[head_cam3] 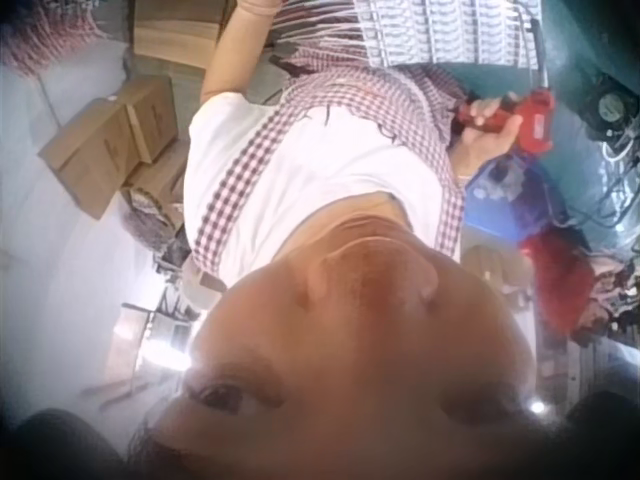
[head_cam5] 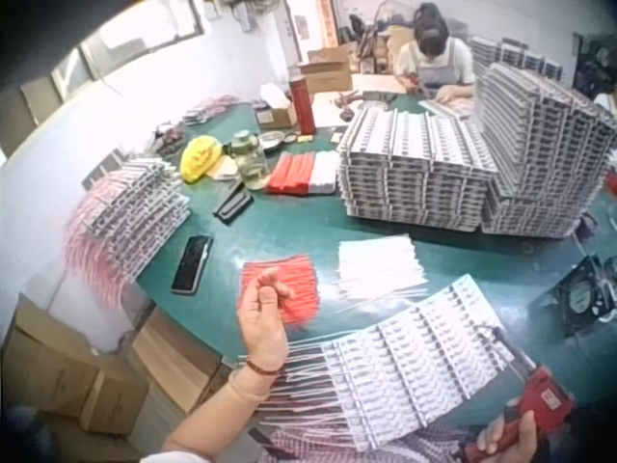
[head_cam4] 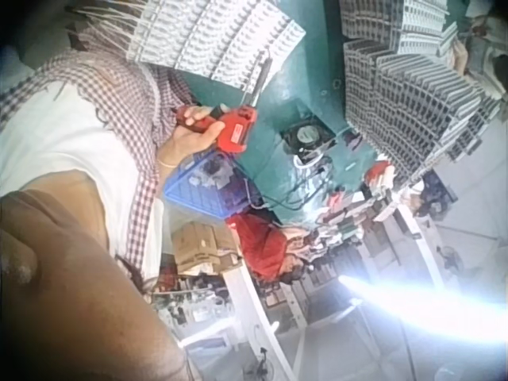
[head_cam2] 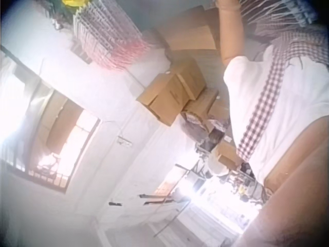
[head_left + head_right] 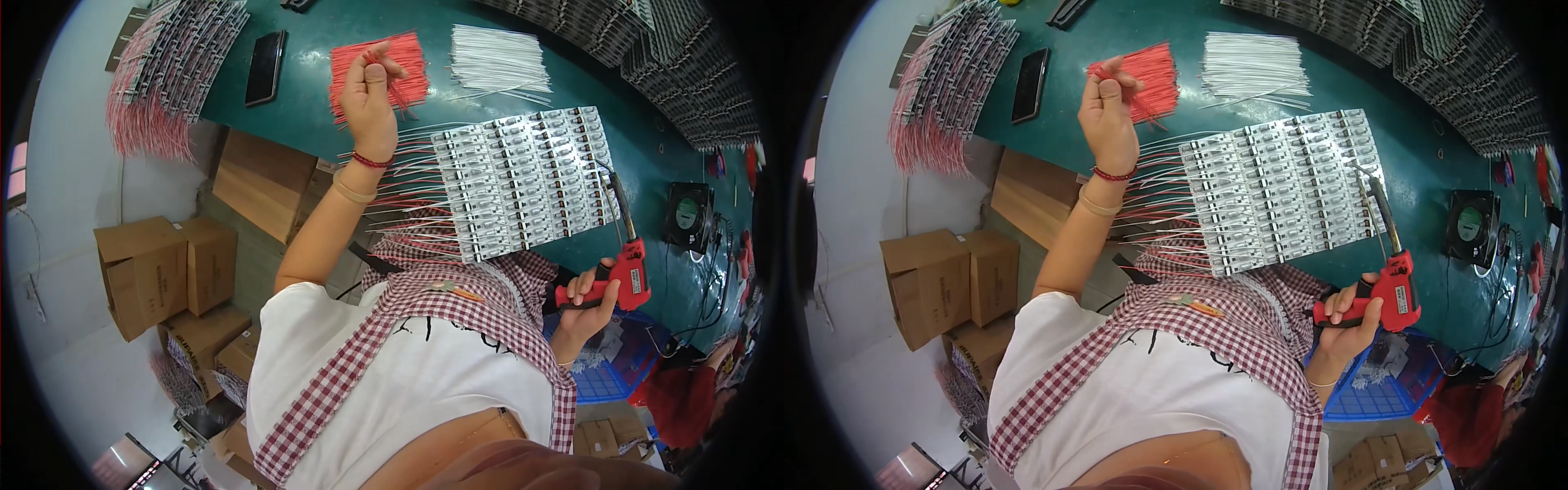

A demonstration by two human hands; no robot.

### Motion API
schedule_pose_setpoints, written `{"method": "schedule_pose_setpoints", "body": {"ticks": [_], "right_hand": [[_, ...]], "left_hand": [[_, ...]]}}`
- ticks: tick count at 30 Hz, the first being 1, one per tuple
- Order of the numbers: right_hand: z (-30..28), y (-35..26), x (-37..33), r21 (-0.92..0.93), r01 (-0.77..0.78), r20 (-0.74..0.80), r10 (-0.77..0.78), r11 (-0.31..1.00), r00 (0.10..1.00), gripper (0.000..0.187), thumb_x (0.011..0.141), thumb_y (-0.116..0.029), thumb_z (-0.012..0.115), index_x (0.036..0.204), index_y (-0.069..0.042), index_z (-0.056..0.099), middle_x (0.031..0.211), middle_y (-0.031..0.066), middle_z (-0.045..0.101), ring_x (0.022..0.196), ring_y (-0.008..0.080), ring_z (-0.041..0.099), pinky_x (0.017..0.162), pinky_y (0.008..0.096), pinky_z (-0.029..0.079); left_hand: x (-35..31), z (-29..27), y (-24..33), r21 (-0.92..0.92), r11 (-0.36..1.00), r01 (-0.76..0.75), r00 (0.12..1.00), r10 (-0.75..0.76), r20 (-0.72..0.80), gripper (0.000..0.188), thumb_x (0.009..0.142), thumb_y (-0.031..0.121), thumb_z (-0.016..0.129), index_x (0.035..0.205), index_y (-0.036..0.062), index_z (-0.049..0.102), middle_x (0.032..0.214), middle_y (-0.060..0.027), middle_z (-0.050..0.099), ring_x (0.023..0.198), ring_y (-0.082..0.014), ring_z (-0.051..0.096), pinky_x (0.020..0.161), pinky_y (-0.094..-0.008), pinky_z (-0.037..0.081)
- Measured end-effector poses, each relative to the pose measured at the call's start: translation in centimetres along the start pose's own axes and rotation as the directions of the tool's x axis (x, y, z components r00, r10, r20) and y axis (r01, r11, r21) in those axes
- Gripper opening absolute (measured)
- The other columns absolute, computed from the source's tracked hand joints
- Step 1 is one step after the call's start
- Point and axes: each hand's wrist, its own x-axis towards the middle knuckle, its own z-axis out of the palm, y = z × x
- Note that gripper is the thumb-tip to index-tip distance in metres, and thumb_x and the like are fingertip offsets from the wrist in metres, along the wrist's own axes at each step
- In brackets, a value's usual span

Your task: The person uses a soldering iron to attach red and white wires to a grid of LED modules on a green workbench. They repeatedly pick up individual wires, position them on the module contacts, and apply the soldering iron to secure the connections.

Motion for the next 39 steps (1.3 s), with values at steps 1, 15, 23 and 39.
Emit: {"method": "schedule_pose_setpoints", "body": {"ticks": [1, 15, 23, 39], "right_hand": [[0.0, 0.0, 0.0, 0.000, 0.002, 0.000, -0.002, 1.000, 1.000, 0.041, 0.104, -0.037, 0.046, 0.124, -0.001, 0.047, 0.068, 0.0059, 0.053, 0.049, 0.0108, 0.045, 0.051, 0.0264, 0.041], [0.2, -0.1, -0.1, 0.050, -0.024, 0.053, 0.022, 0.998, 0.998, 0.039, 0.105, -0.034, 0.044, 0.125, 0.000, 0.047, 0.070, 0.0056, 0.048, 0.051, 0.0105, 0.042, 0.052, 0.0256, 0.039], [0.2, 0.1, -0.2, 0.049, -0.030, 0.053, 0.028, 0.998, 0.998, 0.039, 0.105, -0.034, 0.044, 0.125, 0.000, 0.047, 0.070, 0.0055, 0.048, 0.051, 0.0101, 0.042, 0.052, 0.0254, 0.040], [1.1, 0.0, -0.2, 0.013, -0.031, 0.045, 0.030, 0.999, 0.999, 0.040, 0.104, -0.035, 0.046, 0.124, 0.000, 0.047, 0.069, 0.0051, 0.048, 0.049, 0.0099, 0.041, 0.051, 0.0249, 0.039]], "left_hand": [[-0.1, 0.1, -0.1, 0.024, 1.000, -0.006, 1.000, 0.006, 0.005, 0.029, 0.106, 0.018, 0.046, 0.122, -0.0036, 0.059, 0.095, -0.0027, 0.060, 0.088, -0.0115, 0.058, 0.086, -0.0277, 0.049], [-1.5, 1.3, 2.6, 0.056, 0.998, -0.012, 0.995, 0.007, 0.099, 0.021, 0.100, 0.013, 0.060, 0.112, -0.0043, 0.064, 0.095, -0.0085, 0.070, 0.083, -0.0158, 0.067, 0.076, -0.0286, 0.056], [-2.3, 1.0, 1.0, 0.072, 0.996, 0.057, 0.997, -0.061, 0.053, 0.024, 0.098, 0.013, 0.063, 0.114, -0.0042, 0.066, 0.097, -0.0089, 0.071, 0.084, -0.0151, 0.067, 0.077, -0.0267, 0.055], [-3.6, 2.0, 1.6, -0.051, 0.999, -0.005, 1.000, 0.005, 0.017, 0.032, 0.100, 0.017, 0.061, 0.124, -0.0053, 0.062, 0.097, -0.0066, 0.067, 0.088, -0.0128, 0.061, 0.084, -0.0278, 0.051]]}}
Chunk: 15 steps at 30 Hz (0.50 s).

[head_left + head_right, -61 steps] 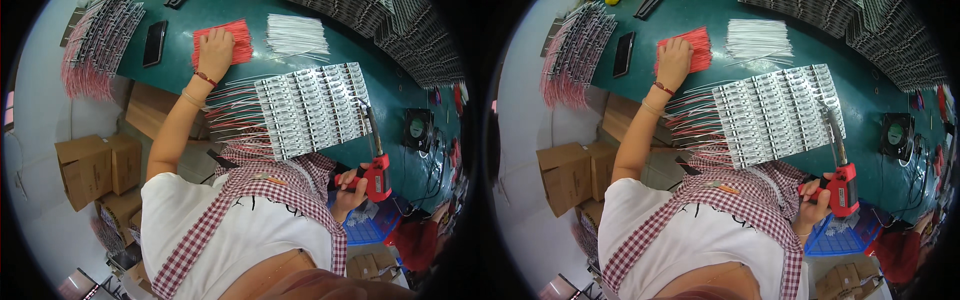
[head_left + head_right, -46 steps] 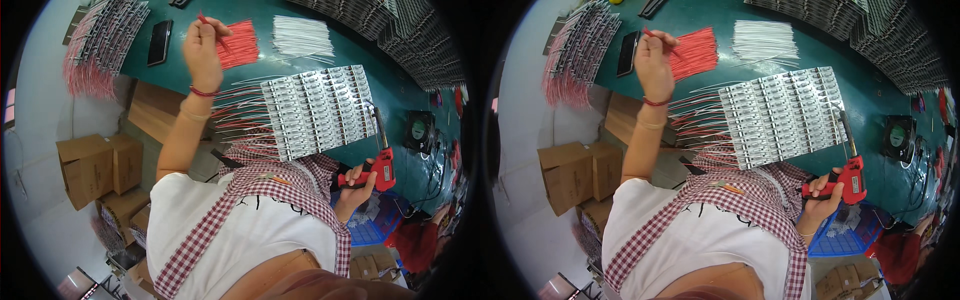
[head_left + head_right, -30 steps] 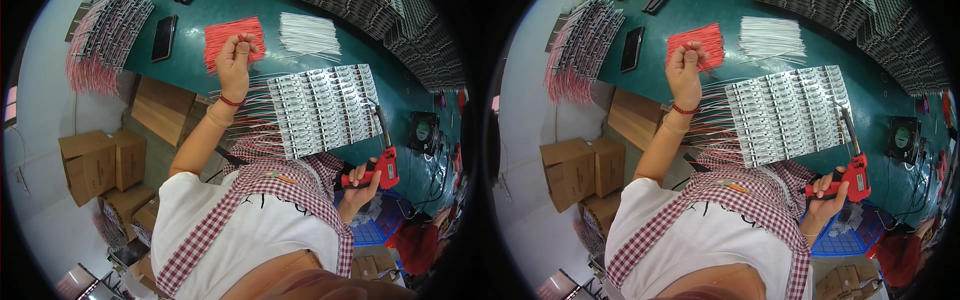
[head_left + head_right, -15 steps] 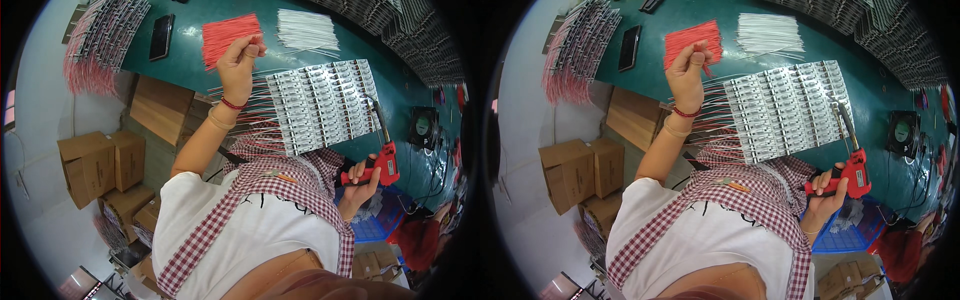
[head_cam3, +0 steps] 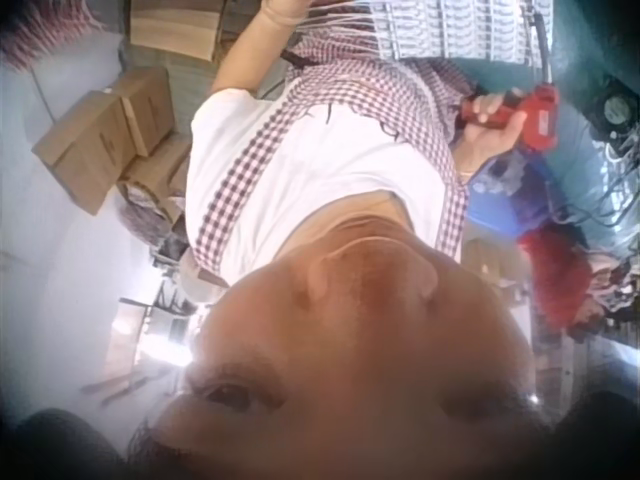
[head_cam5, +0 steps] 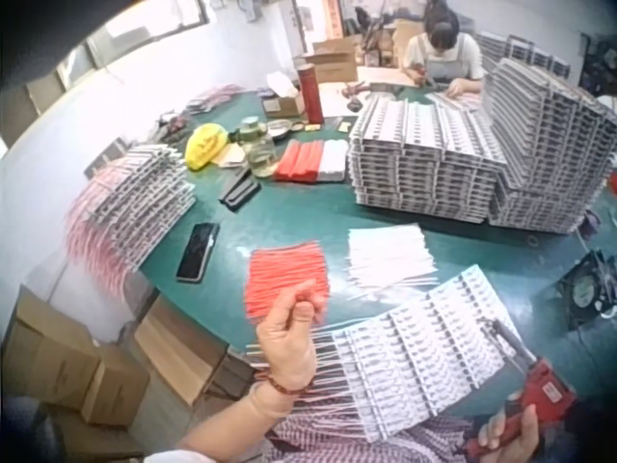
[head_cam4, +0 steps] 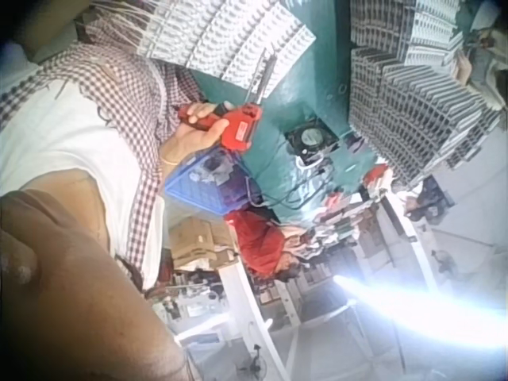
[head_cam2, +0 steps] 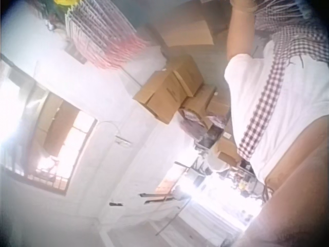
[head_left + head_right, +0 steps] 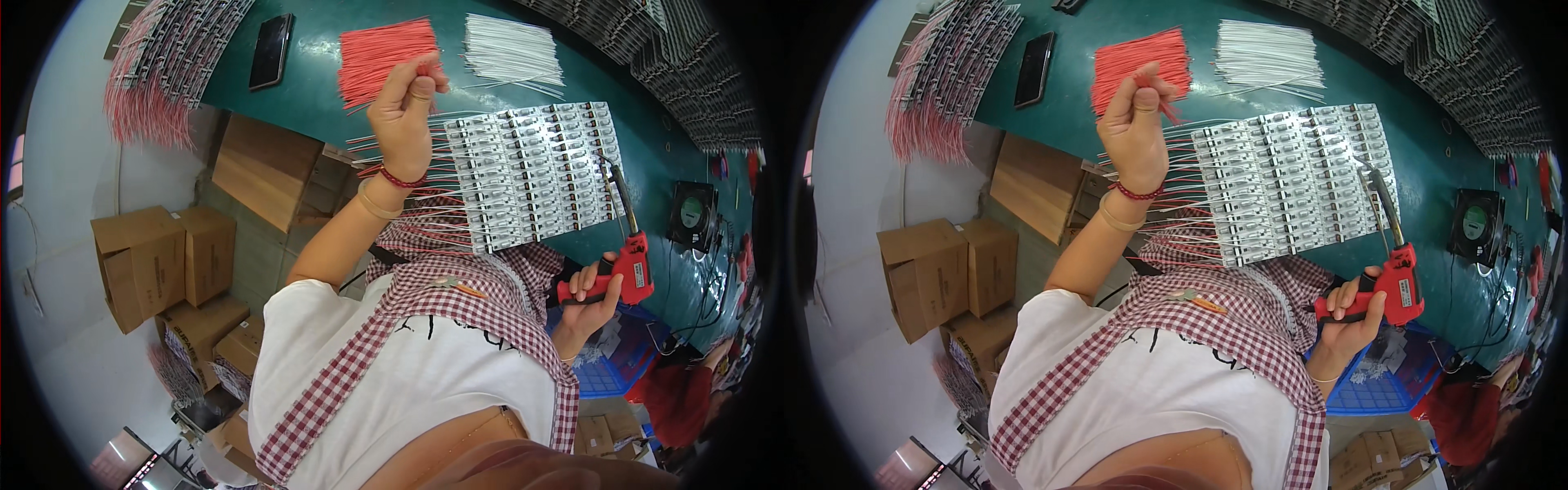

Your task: The person uses a soldering iron to attach red and white wires to a grid of LED modules on a green workbench. They repeatedly pick up individual wires, position them on the module contacts, and apply the soldering iron to secure the connections.

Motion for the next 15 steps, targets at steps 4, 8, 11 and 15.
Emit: {"method": "schedule_pose_setpoints", "body": {"ticks": [4, 8, 11, 15], "right_hand": [[0.4, -0.1, 0.1, 0.009, -0.007, 0.007, 0.007, 1.000, 1.000, 0.040, 0.104, -0.035, 0.046, 0.124, 0.000, 0.047, 0.068, 0.0048, 0.048, 0.049, 0.0097, 0.041, 0.051, 0.0248, 0.039], [0.3, -0.1, 0.0, -0.007, 0.009, 0.012, -0.008, 1.000, 1.000, 0.040, 0.104, -0.035, 0.046, 0.124, 0.000, 0.047, 0.068, 0.0046, 0.047, 0.049, 0.0096, 0.041, 0.051, 0.0249, 0.039], [0.0, 0.1, -0.1, 0.015, 0.007, 0.004, -0.007, 1.000, 1.000, 0.040, 0.105, -0.035, 0.046, 0.124, 0.001, 0.047, 0.068, 0.0047, 0.048, 0.049, 0.0096, 0.041, 0.051, 0.0249, 0.039], [-0.1, 0.3, -0.2, 0.031, 0.011, -0.009, -0.011, 0.999, 1.000, 0.040, 0.105, -0.034, 0.045, 0.124, 0.001, 0.046, 0.068, 0.0048, 0.048, 0.050, 0.0096, 0.041, 0.051, 0.0248, 0.038]], "left_hand": [[-0.1, 0.9, -1.7, -0.062, 0.998, 0.025, 0.998, -0.028, -0.054, 0.029, 0.101, 0.018, 0.059, 0.123, 0.0001, 0.065, 0.096, -0.0032, 0.067, 0.084, -0.0106, 0.062, 0.067, -0.0210, 0.047], [0.2, 1.8, -1.7, -0.074, 0.995, 0.074, 0.997, -0.076, -0.026, 0.029, 0.101, 0.019, 0.059, 0.122, -0.0008, 0.065, 0.095, -0.0028, 0.068, 0.084, -0.0084, 0.061, 0.061, -0.0193, 0.045], [0.1, 2.3, -2.1, -0.086, 0.988, 0.131, 0.991, -0.130, 0.012, 0.030, 0.100, 0.014, 0.059, 0.123, -0.0039, 0.063, 0.101, -0.0064, 0.068, 0.088, -0.0124, 0.062, 0.078, -0.0264, 0.050], [0.0, 2.9, -2.5, -0.095, 0.983, 0.158, 0.987, -0.153, 0.050, 0.030, 0.100, 0.011, 0.059, 0.125, -0.0054, 0.061, 0.104, -0.0085, 0.068, 0.091, -0.0152, 0.062, 0.086, -0.0299, 0.053]]}}
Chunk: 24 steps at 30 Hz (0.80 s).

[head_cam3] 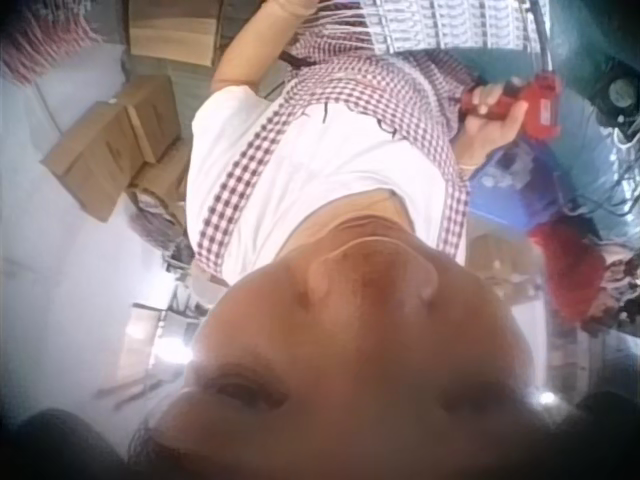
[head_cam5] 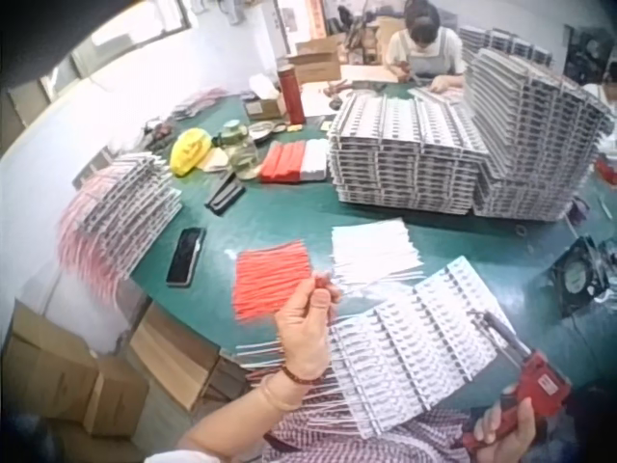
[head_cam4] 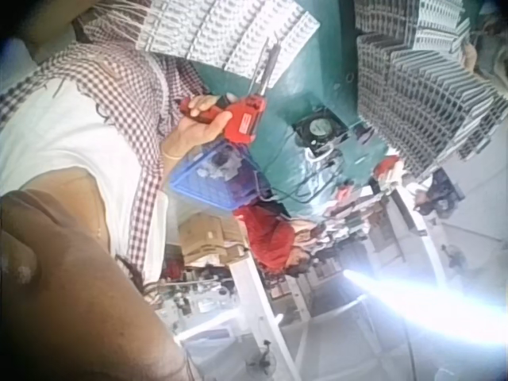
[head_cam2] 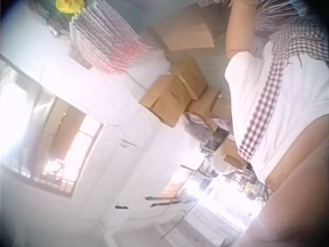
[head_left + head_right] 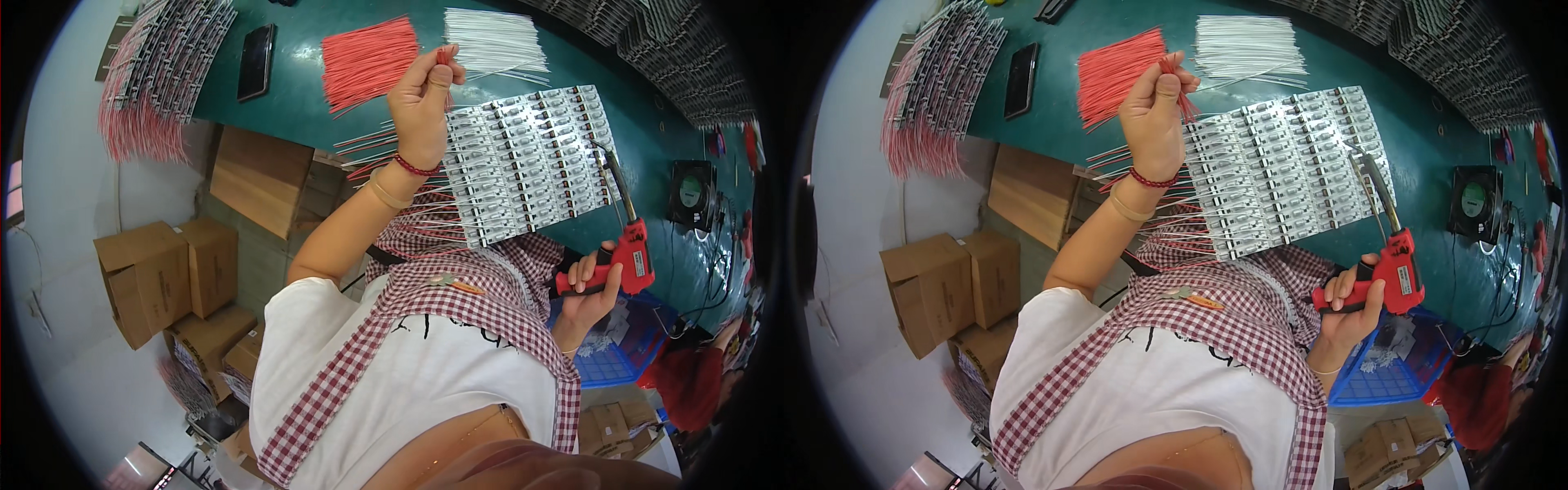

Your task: The person uses a soldering iron to attach red and white wires to a grid of LED modules on a green workbench. They repeatedly pick up individual wires, position them on the module contacts, and apply the soldering iron to secure the connections.

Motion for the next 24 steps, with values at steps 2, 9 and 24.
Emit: {"method": "schedule_pose_setpoints", "body": {"ticks": [2, 9, 24], "right_hand": [[0.1, 0.0, 0.0, 0.003, -0.003, -0.001, 0.003, 1.000, 1.000, 0.040, 0.105, -0.035, 0.045, 0.124, 0.000, 0.046, 0.068, 0.0048, 0.048, 0.050, 0.0096, 0.041, 0.051, 0.0249, 0.038], [0.0, -0.1, 0.1, 0.000, 0.001, -0.026, -0.001, 1.000, 1.000, 0.041, 0.105, -0.035, 0.045, 0.124, 0.001, 0.046, 0.068, 0.0044, 0.048, 0.049, 0.0094, 0.041, 0.051, 0.0250, 0.038], [-0.5, 0.0, 0.4, 0.013, -0.012, -0.024, 0.013, 1.000, 1.000, 0.042, 0.104, -0.037, 0.045, 0.124, 0.000, 0.047, 0.066, 0.0044, 0.051, 0.047, 0.0096, 0.043, 0.051, 0.0262, 0.040]], "left_hand": [[-0.1, 0.5, 0.1, -0.026, 1.000, 0.003, 1.000, -0.003, -0.003, 0.029, 0.100, 0.011, 0.059, 0.123, -0.0057, 0.062, 0.104, -0.0085, 0.068, 0.091, -0.0152, 0.062, 0.086, -0.0299, 0.053], [0.8, 1.2, 0.6, 0.096, 0.992, -0.083, 0.995, 0.077, 0.064, 0.024, 0.100, 0.011, 0.059, 0.114, -0.0066, 0.065, 0.096, -0.0064, 0.067, 0.087, -0.0132, 0.061, 0.082, -0.0272, 0.051], [1.1, 1.5, -0.5, 0.115, 0.993, -0.005, 0.998, -0.002, 0.059, 0.023, 0.101, 0.012, 0.058, 0.115, -0.0062, 0.064, 0.102, -0.0077, 0.067, 0.088, -0.0136, 0.063, 0.083, -0.0276, 0.053]]}}
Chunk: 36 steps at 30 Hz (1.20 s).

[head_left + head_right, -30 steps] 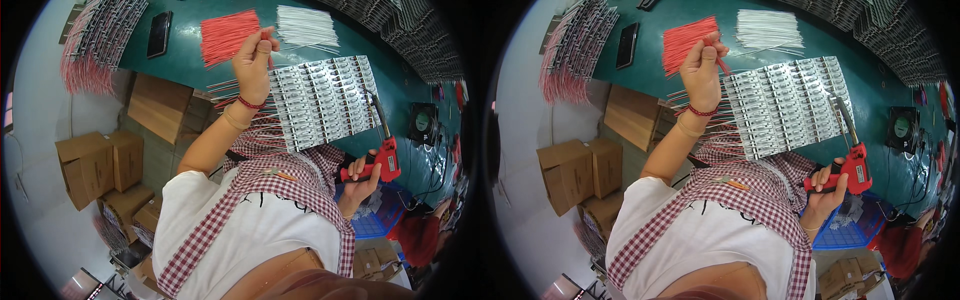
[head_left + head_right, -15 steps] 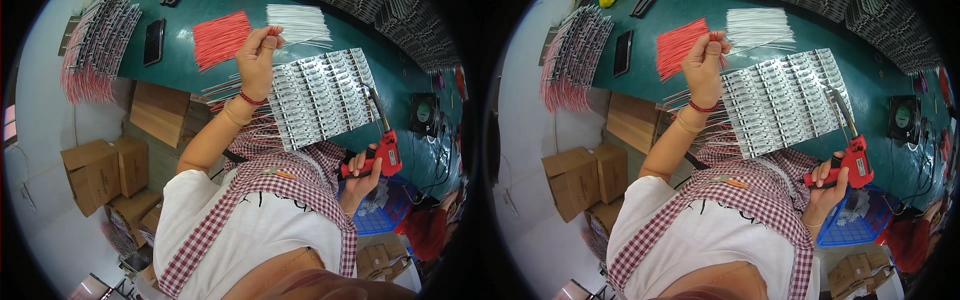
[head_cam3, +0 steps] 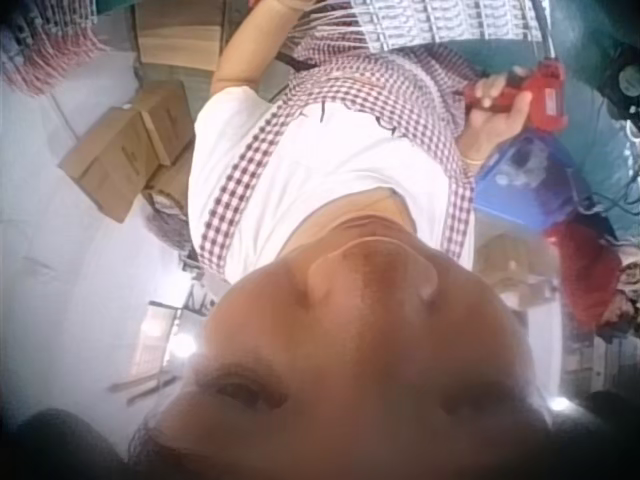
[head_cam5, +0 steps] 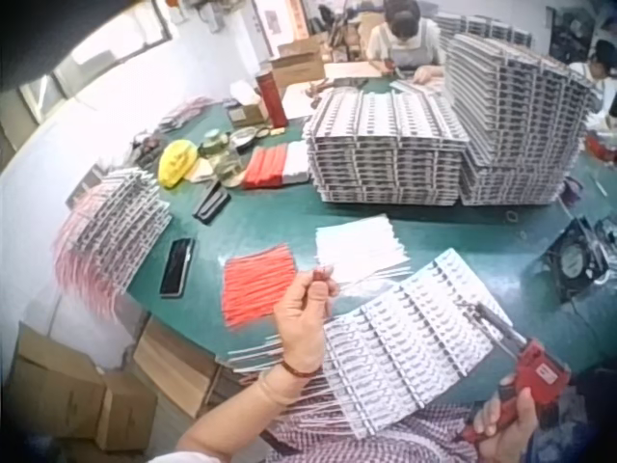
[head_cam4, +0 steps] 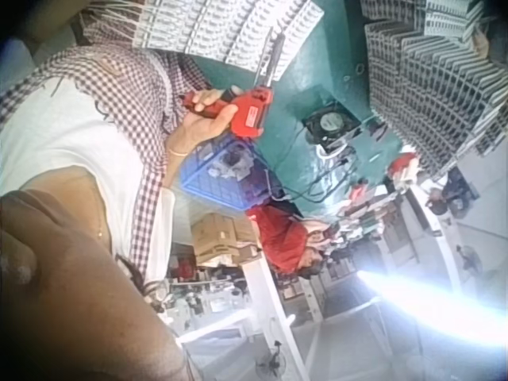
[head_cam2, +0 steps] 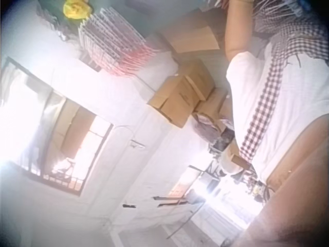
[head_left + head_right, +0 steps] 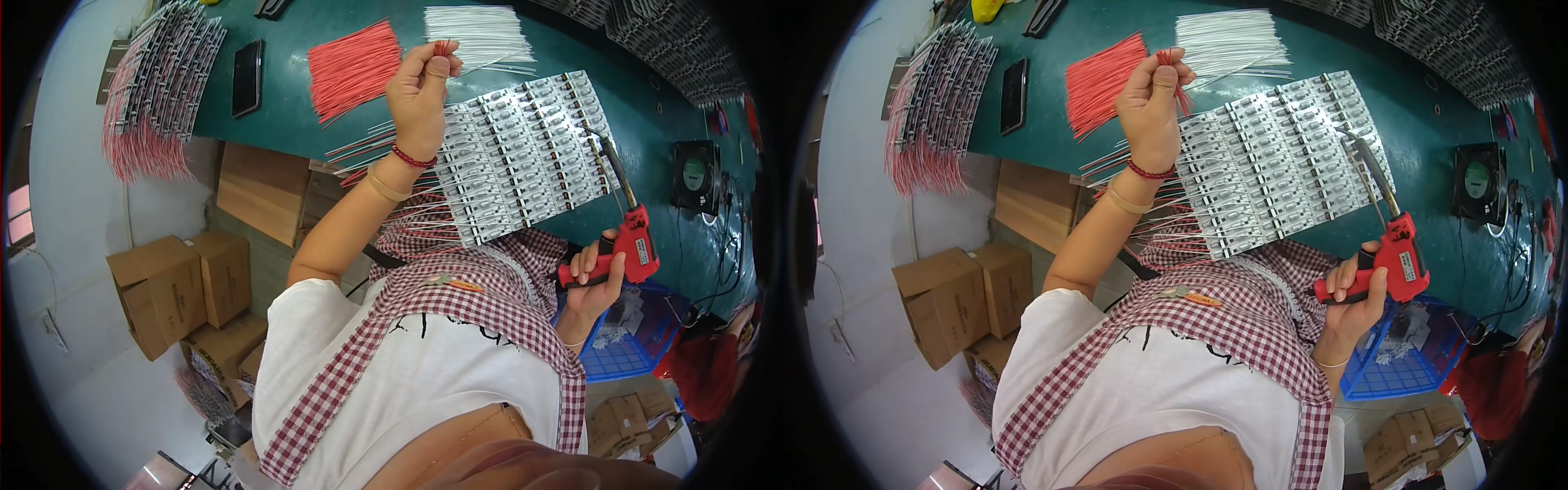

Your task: The person uses a soldering iron to attach red and white wires to a grid of LED modules on a green workbench. They repeatedly pick up individual wires, position them on the module contacts, and apply the soldering iron to secure the connections.

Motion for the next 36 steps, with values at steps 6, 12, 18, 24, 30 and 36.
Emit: {"method": "schedule_pose_setpoints", "body": {"ticks": [6, 12, 18, 24, 30, 36], "right_hand": [[-0.3, 0.0, -0.1, 0.000, 0.003, -0.001, -0.003, 1.000, 1.000, 0.042, 0.104, -0.037, 0.045, 0.124, -0.001, 0.046, 0.067, 0.0045, 0.051, 0.048, 0.0095, 0.043, 0.051, 0.0262, 0.040], [0.0, 0.0, -0.2, 0.034, 0.010, 0.008, -0.010, 0.999, 1.000, 0.041, 0.104, -0.034, 0.046, 0.125, 0.002, 0.047, 0.068, 0.0054, 0.049, 0.049, 0.0097, 0.042, 0.050, 0.0258, 0.040], [0.9, -0.2, -0.3, -0.001, 0.009, 0.044, -0.009, 1.000, 0.999, 0.043, 0.104, -0.036, 0.047, 0.124, 0.002, 0.047, 0.068, 0.0057, 0.050, 0.048, 0.0097, 0.042, 0.050, 0.0256, 0.040], [4.9, -1.4, -1.0, -0.303, 0.022, 0.016, -0.018, 0.953, 1.000, 0.054, 0.098, -0.041, 0.059, 0.123, 0.005, 0.047, 0.067, 0.0077, 0.055, 0.049, 0.0114, 0.049, 0.052, 0.0283, 0.047], [8.2, -0.1, 0.4, -0.290, -0.105, -0.016, 0.105, 0.951, 0.994, 0.050, 0.097, -0.031, 0.062, 0.124, 0.009, 0.049, 0.067, 0.0087, 0.056, 0.049, 0.0122, 0.049, 0.053, 0.0282, 0.048], [8.7, 1.3, 1.7, -0.574, -0.233, -0.110, 0.209, 0.785, 0.972, 0.040, 0.096, -0.023, 0.062, 0.121, 0.008, 0.054, 0.064, 0.0062, 0.056, 0.047, 0.0096, 0.048, 0.046, 0.0241, 0.043]], "left_hand": [[0.1, -0.1, 0.1, -0.057, 0.998, -0.005, 1.000, 0.004, -0.014, 0.022, 0.099, 0.011, 0.061, 0.115, -0.0044, 0.065, 0.103, -0.0082, 0.068, 0.088, -0.0145, 0.063, 0.083, -0.0298, 0.054], [0.6, -0.4, 3.6, -0.091, 0.996, 0.002, 1.000, -0.002, 0.002, 0.020, 0.096, 0.010, 0.065, 0.110, -0.0042, 0.068, 0.100, -0.0089, 0.071, 0.089, -0.0165, 0.067, 0.080, -0.0300, 0.056], [1.9, -2.5, 5.1, 0.361, 0.922, 0.137, 0.954, -0.221, 0.201, 0.015, 0.096, 0.005, 0.062, 0.104, -0.0049, 0.068, 0.098, -0.0095, 0.073, 0.088, -0.0151, 0.068, 0.079, -0.0273, 0.055], [0.3, -4.3, 3.4, 0.736, 0.588, -0.337, 0.833, -0.178, 0.524, 0.009, 0.088, 0.004, 0.065, 0.095, 0.0011, 0.071, 0.081, -0.0102, 0.064, 0.074, -0.0237, 0.062, 0.068, -0.0322, 0.049], [-0.2, -4.2, 2.4, 0.671, 0.469, -0.575, 0.770, 0.033, 0.637, 0.022, 0.074, -0.004, 0.068, 0.094, 0.0051, 0.073, 0.077, -0.0075, 0.058, 0.072, -0.0241, 0.057, 0.063, -0.0346, 0.047], [-0.6, -3.8, 0.7, 0.633, 0.453, -0.627, 0.721, 0.030, 0.692, 0.029, 0.070, -0.007, 0.066, 0.095, 0.0041, 0.072, 0.079, -0.0064, 0.057, 0.073, -0.0233, 0.055, 0.063, -0.0344, 0.047]]}}
